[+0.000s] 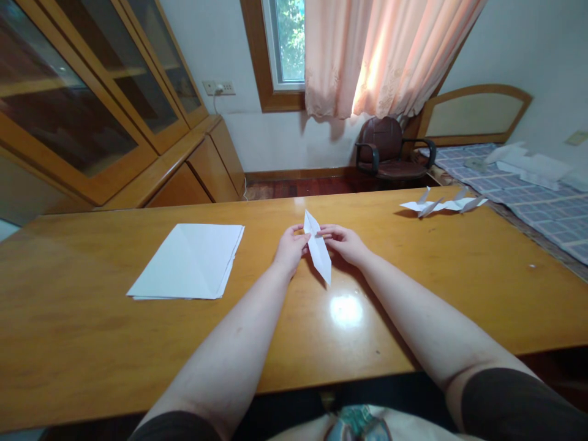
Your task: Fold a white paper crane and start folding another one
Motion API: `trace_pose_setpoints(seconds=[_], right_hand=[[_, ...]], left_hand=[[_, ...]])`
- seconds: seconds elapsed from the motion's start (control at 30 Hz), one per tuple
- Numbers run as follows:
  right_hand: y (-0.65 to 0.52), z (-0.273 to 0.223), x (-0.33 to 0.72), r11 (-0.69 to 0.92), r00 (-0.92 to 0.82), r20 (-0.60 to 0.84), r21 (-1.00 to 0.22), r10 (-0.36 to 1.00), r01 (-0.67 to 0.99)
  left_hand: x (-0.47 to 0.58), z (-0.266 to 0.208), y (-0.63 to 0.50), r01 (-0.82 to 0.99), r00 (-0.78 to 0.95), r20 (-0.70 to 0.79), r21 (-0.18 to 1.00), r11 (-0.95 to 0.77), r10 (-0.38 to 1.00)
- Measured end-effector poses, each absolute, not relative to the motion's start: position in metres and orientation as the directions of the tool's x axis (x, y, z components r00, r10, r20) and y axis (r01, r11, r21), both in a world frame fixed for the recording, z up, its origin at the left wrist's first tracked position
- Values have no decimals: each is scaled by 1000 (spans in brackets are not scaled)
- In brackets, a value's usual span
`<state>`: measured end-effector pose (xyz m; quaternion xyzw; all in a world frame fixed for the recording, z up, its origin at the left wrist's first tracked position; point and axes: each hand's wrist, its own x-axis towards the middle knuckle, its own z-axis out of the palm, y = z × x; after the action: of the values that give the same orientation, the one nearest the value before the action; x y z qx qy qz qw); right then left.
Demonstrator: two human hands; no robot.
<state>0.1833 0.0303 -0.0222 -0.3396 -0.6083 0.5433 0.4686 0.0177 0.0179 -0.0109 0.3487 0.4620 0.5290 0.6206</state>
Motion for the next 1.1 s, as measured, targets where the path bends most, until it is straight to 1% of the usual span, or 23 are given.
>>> trace_pose_setpoints(seconds=[0.1,0.2,0.3,0.4,0.5,0.57,0.73,0.83,0.9,0.97,1.03,1.1], right_hand=[[30,-26,185,250,-402,234,-968,885,-14],[29,-28,183,284,-431,229,-956,873,69],[26,-26,181,294,-414,241,-953,878,69],[25,-23,181,272,-365,237,-961,900,47],[27,-21,183,274,-309,236,-958,921,85],[29,-22,185,290,-275,253,-952,928,102],[29,-20,186,297,-199,272,-949,942,106],[27,-17,184,302,-186,277,-946,942,121],[25,-16,182,282,-185,261,-954,947,98],[23,-15,180,224,-196,211,-973,958,49],[22,-15,178,165,-211,159,-986,964,10],[21,-13,178,141,-216,138,-990,967,2]], left_hand=[[17,-10,17,-322,-38,-172,935,151,984],[16,-12,17,-296,-40,-135,948,117,990],[16,-14,18,-300,-6,-134,946,126,991],[17,-16,19,-349,51,-144,925,152,988],[17,-15,19,-370,109,-125,916,157,986],[17,-14,16,-337,140,-77,934,121,987],[20,-10,11,-248,200,85,968,-34,976],[21,-13,12,-177,182,144,978,-111,973],[20,-16,13,-126,147,163,981,-145,976],[19,-18,12,-85,118,175,983,-165,978],[18,-18,11,-62,102,180,983,-174,978],[18,-16,10,-56,83,177,983,-173,981]])
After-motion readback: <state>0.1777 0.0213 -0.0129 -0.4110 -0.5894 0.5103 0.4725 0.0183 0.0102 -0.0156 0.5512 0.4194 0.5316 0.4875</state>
